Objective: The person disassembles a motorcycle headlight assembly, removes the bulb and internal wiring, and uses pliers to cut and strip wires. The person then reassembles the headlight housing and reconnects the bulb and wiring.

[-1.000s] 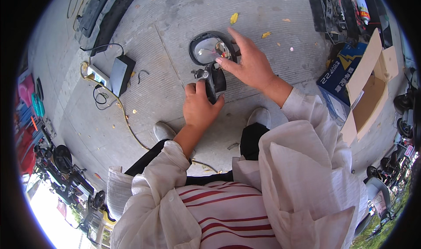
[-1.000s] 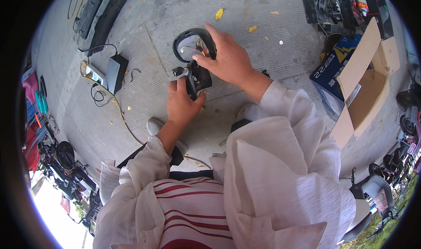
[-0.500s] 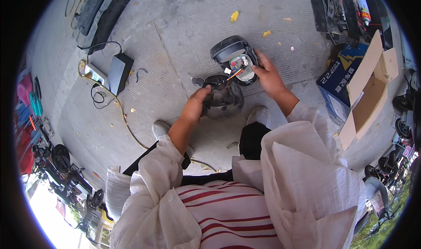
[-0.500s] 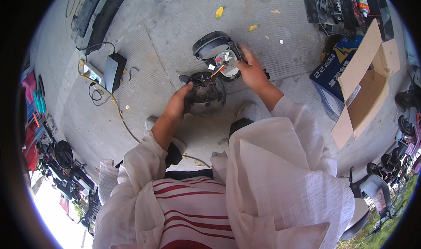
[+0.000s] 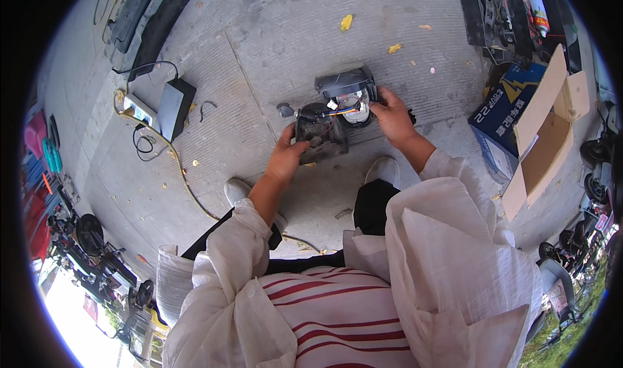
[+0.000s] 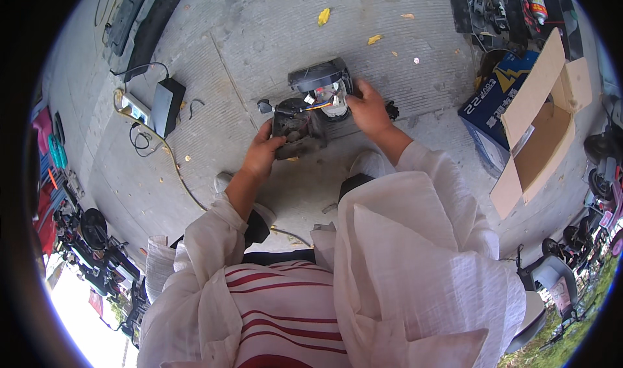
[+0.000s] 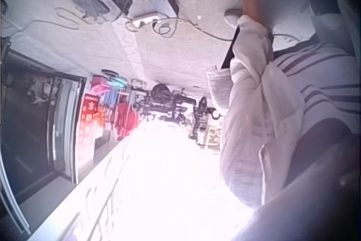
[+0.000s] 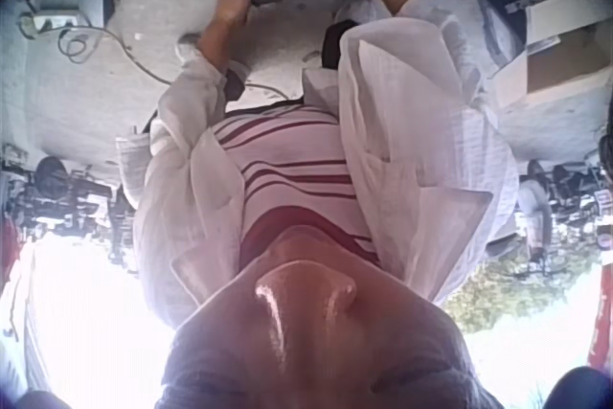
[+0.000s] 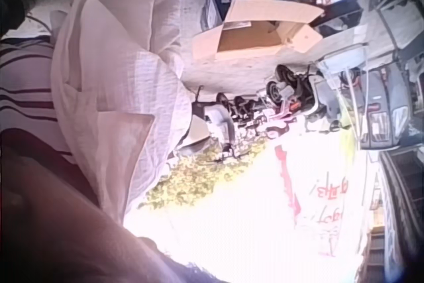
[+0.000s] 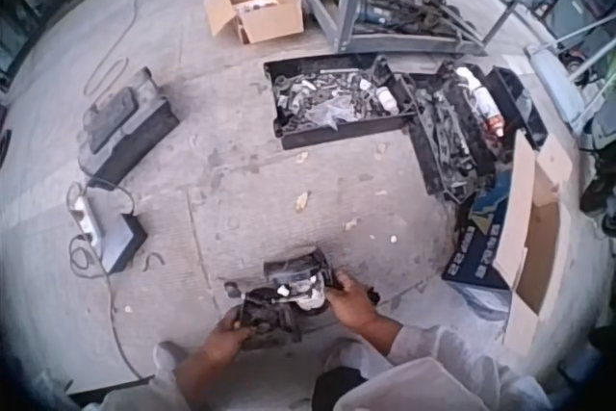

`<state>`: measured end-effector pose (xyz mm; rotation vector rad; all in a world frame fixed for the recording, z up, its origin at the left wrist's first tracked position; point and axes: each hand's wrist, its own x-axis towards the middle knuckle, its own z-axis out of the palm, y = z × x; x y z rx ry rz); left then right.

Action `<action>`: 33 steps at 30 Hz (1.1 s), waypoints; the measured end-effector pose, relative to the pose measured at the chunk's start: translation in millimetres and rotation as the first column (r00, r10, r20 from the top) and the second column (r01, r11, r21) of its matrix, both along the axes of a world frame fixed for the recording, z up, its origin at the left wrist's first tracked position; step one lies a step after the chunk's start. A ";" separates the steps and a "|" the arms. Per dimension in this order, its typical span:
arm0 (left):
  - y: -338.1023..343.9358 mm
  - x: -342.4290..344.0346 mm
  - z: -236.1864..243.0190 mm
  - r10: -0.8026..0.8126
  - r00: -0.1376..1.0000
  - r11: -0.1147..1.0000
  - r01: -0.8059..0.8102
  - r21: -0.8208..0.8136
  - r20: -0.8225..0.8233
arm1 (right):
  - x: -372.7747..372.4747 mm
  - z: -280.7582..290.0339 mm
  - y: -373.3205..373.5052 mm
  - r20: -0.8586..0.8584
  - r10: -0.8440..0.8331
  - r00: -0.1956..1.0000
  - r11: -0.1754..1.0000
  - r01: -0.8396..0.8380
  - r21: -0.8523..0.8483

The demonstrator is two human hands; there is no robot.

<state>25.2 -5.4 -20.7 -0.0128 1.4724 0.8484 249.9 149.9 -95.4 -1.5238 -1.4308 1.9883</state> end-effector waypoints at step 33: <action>-9.2 -19.2 -9.4 0.120 0.993 0.990 -0.119 0.070 -0.002 | -17.9 50.1 5.9 0.133 0.018 0.991 0.868 -0.082 0.490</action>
